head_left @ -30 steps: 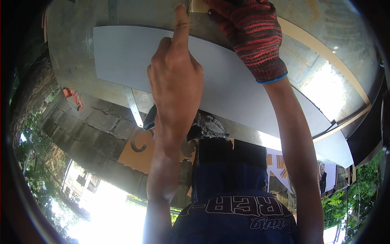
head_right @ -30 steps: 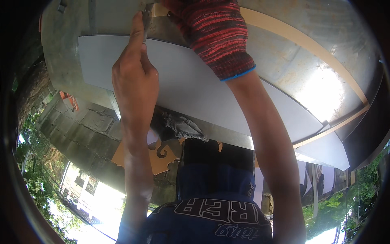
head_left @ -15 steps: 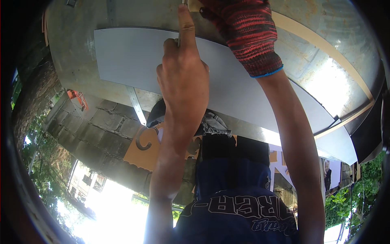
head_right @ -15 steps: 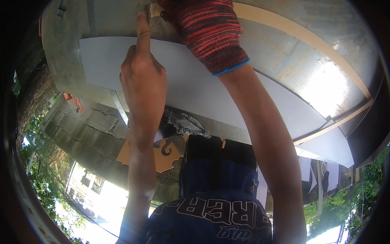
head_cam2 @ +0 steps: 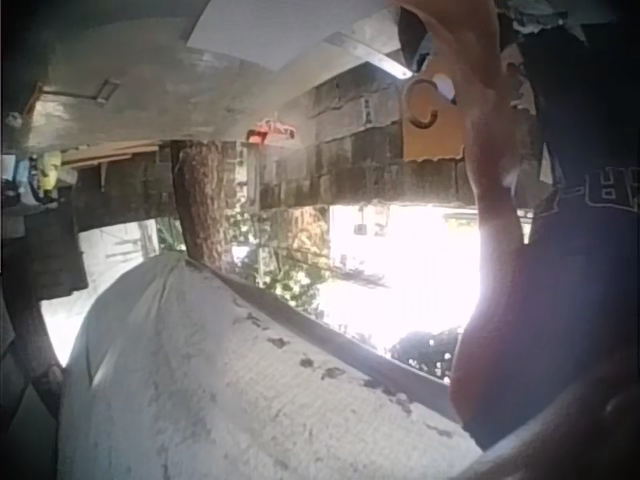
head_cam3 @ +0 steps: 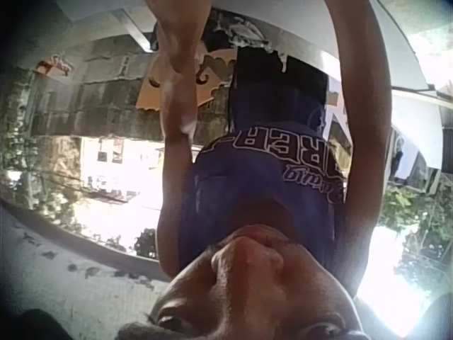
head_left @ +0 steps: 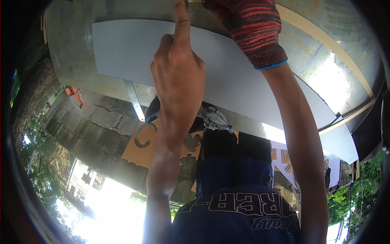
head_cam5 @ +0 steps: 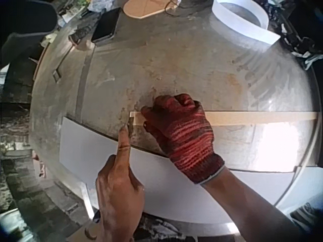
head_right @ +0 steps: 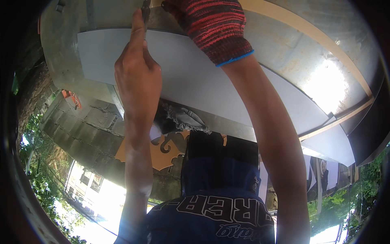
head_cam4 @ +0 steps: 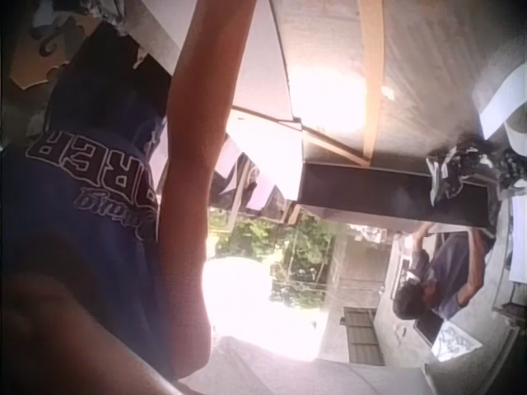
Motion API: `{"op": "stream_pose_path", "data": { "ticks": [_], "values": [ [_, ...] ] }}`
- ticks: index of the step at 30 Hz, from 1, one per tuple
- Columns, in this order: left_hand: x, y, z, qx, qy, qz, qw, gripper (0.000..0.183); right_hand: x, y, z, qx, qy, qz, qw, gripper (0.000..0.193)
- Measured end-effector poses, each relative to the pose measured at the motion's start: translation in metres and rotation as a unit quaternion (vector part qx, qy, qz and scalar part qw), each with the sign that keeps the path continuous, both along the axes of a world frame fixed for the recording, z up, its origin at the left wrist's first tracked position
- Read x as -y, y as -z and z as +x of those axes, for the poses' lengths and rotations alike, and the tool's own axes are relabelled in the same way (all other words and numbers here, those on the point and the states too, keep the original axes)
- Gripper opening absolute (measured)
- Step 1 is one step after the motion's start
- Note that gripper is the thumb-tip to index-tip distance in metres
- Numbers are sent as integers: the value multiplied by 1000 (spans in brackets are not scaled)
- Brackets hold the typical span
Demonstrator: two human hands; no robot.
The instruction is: The recorder uses a utility knife to cut material and then positions wooden strips on a large frame with collaborators.
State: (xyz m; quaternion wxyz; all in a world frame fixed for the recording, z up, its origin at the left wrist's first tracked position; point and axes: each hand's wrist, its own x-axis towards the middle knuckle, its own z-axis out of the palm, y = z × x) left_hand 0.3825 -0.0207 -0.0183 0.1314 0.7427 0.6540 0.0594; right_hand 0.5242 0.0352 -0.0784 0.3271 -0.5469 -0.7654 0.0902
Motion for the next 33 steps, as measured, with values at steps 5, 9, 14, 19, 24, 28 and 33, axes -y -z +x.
{"op": "stream_pose_path", "data": {
  "ticks": [5,9,14,19,24,28,33],
  "values": [
    [-13,-17,20,-18,-52,-20,998,66,1,-1,1,17,-8,-5,1000,26],
    [-16,-18,19,-28,-53,-46,997,65,1,1,3,29,1,-6,1000,26],
    [-11,-7,5,-3,-16,-16,1000,78,1,1,1,28,5,1,1000,27],
    [-18,-21,14,-25,-41,-71,996,67,2,-2,0,51,10,14,999,27],
    [0,-16,0,-36,1,-66,997,75,1,3,0,16,4,-7,1000,27],
    [6,-16,-5,-29,-9,-79,996,73,0,4,1,10,9,2,1000,25],
    [-9,-21,4,-11,-74,-91,993,56,1,3,-2,25,11,4,1000,26]
  ]
}}
